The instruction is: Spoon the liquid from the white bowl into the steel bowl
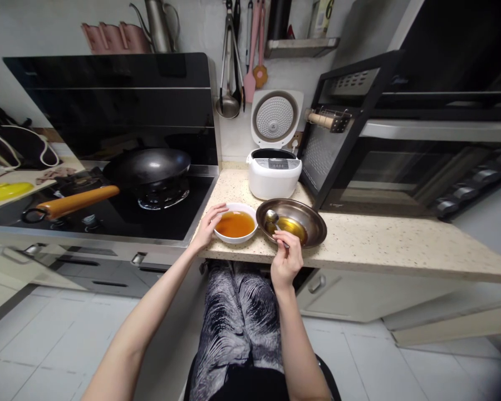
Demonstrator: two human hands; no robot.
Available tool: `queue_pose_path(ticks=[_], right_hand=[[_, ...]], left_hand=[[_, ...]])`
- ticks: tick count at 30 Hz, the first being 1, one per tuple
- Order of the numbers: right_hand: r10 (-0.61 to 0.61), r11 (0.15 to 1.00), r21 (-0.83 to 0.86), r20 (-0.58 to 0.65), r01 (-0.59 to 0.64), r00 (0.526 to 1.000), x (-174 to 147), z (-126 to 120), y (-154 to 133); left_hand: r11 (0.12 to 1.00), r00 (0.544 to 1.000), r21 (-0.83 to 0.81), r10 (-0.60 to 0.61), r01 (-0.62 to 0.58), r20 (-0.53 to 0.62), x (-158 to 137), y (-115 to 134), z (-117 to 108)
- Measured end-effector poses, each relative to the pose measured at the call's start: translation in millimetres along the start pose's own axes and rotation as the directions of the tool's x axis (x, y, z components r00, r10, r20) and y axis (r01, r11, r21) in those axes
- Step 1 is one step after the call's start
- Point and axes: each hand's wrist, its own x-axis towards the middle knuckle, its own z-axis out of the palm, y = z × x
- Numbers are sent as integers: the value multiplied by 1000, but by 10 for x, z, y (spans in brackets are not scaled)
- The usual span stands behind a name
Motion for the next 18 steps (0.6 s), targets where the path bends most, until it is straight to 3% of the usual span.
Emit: queue_pose_path(ticks=[9, 18], right_hand=[[-27, 997, -68, 122, 35, 992, -20, -43, 114], [-49, 994, -85, 145, 62, 988, -1, -77, 171]], left_hand=[[1000, 1000, 2, -2, 2, 5, 1, 17, -2], [1000, 1000, -3, -8, 8, 9, -4, 21, -3]])
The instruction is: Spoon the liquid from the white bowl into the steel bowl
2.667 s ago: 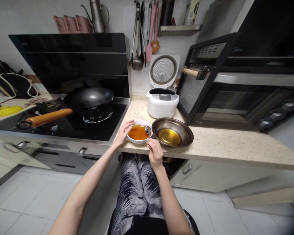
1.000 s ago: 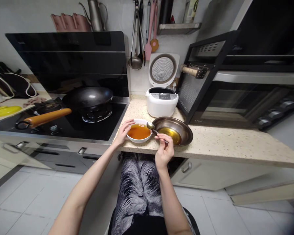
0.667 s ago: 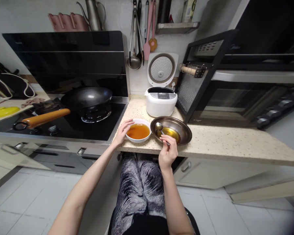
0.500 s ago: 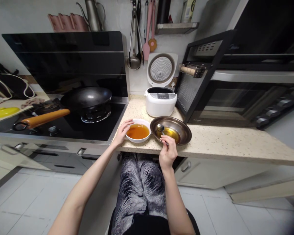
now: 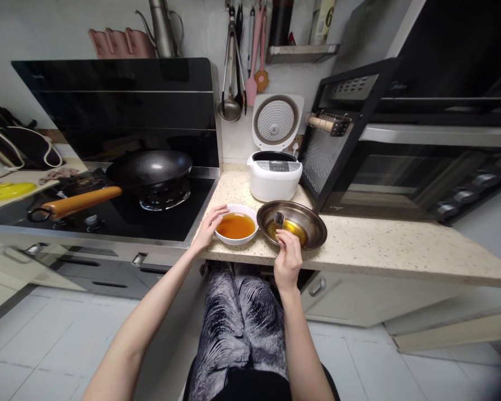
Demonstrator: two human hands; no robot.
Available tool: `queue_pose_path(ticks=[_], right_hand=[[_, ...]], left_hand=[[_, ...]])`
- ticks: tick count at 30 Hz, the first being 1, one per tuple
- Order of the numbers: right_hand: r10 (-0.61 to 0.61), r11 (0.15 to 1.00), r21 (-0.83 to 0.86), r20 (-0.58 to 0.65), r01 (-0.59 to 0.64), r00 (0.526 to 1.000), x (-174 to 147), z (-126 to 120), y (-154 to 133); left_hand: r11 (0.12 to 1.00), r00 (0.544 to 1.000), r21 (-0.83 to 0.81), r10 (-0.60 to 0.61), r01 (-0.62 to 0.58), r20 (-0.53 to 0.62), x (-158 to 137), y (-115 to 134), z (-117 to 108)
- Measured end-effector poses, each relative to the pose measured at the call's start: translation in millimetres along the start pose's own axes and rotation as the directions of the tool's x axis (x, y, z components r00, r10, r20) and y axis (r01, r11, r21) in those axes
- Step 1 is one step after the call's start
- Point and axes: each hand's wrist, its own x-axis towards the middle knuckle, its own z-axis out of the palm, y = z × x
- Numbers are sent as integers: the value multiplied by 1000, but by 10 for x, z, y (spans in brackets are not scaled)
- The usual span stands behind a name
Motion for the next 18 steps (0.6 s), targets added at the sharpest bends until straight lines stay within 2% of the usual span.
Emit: queue_pose_path(ticks=[8, 18], right_hand=[[22, 1000, -8, -22, -22, 1000, 6, -5, -25], [84, 996, 52, -128, -78, 988, 15, 1, -130]], left_hand=[[1000, 1000, 4, 5, -5, -4, 6, -11, -2], [1000, 1000, 7, 12, -12, -10, 7, -20, 6]])
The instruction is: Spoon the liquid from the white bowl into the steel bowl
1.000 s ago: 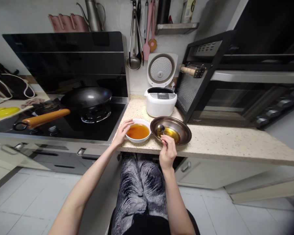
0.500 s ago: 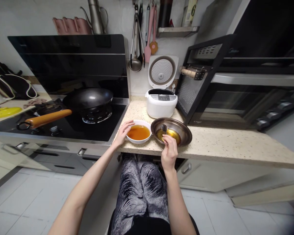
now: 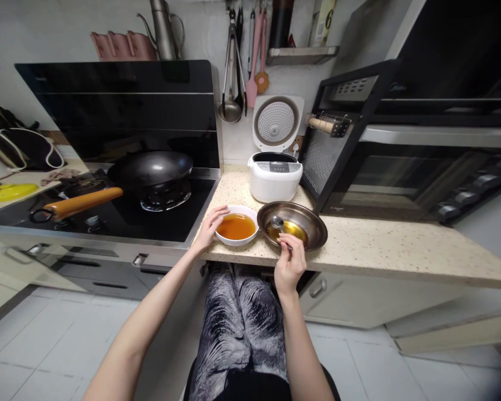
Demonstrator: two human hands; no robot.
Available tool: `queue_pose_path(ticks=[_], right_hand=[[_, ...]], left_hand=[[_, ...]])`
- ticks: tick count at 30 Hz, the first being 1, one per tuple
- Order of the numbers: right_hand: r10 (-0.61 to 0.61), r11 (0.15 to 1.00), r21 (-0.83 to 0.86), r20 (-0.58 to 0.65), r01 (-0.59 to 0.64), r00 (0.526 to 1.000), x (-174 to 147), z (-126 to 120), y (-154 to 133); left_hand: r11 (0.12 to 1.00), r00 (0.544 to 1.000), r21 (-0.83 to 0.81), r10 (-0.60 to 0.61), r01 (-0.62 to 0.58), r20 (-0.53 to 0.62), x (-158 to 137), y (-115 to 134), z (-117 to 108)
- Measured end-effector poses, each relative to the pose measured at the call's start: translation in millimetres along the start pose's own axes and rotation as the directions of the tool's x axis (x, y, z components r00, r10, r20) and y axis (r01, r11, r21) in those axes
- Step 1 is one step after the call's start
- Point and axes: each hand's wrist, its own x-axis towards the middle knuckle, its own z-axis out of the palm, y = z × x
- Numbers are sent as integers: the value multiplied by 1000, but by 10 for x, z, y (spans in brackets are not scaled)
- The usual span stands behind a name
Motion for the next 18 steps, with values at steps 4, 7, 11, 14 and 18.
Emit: queue_pose_path(ticks=[4, 7, 11, 14, 18], right_hand=[[27, 997, 68, -7, -27, 1000, -21, 13, -63], [36, 989, 144, 17, -39, 999, -62, 60, -125], [-6, 979, 204, 97, -14, 995, -137, 172, -224], [-29, 980, 200, 157, -3, 987, -187, 255, -279], [-21, 979, 203, 195, -20, 981, -229, 323, -295]], left_hand=[[1000, 1000, 0, -1, 1, 4, 0, -2, -4], [1000, 1000, -4, -2, 2, 3, -1, -4, -5], [1000, 1000, -10, 0, 0, -1, -2, -6, -1], [1000, 1000, -10, 2, -2, -5, -2, 3, 1], [1000, 1000, -2, -3, 3, -4, -3, 26, 3]])
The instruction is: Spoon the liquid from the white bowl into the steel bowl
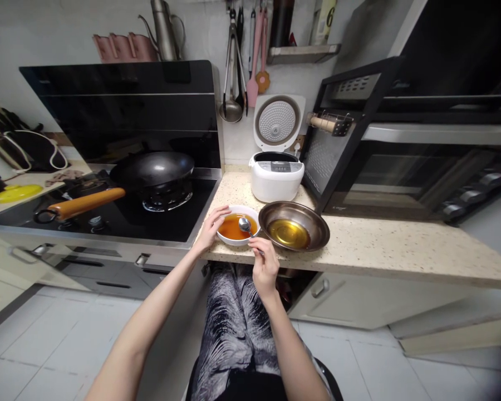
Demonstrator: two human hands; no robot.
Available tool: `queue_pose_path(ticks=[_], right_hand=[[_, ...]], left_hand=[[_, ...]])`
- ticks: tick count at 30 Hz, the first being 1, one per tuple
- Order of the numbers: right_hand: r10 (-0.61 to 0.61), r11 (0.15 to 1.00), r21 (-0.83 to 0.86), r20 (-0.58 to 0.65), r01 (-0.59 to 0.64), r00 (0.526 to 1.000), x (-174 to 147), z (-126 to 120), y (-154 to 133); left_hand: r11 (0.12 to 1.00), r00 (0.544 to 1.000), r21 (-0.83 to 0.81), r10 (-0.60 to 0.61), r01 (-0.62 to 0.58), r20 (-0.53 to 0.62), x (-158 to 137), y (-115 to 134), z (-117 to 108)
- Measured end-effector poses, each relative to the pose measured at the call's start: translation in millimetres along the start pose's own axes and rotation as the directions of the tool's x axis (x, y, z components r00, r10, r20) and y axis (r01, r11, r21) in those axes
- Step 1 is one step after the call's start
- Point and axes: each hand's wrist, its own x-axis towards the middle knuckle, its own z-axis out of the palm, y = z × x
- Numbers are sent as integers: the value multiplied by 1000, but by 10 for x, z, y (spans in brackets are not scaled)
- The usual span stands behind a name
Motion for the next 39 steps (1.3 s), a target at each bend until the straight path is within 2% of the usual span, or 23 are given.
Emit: queue_pose_path(ticks=[16, 26, 39], right_hand=[[54, 998, 29, 83, -57, 995, -17, 79, 118], [165, 982, 95, -3, -164, 986, -44, 81, 77], [153, 984, 96, -66, -147, 986, 9, 5, 2]], left_hand=[[1000, 1000, 4, 3, -3, 3, -1, -5, 1], [1000, 1000, -14, 7, -7, -5, -2, -15, 6], [1000, 1000, -15, -2, 2, -7, -3, -3, 8]])
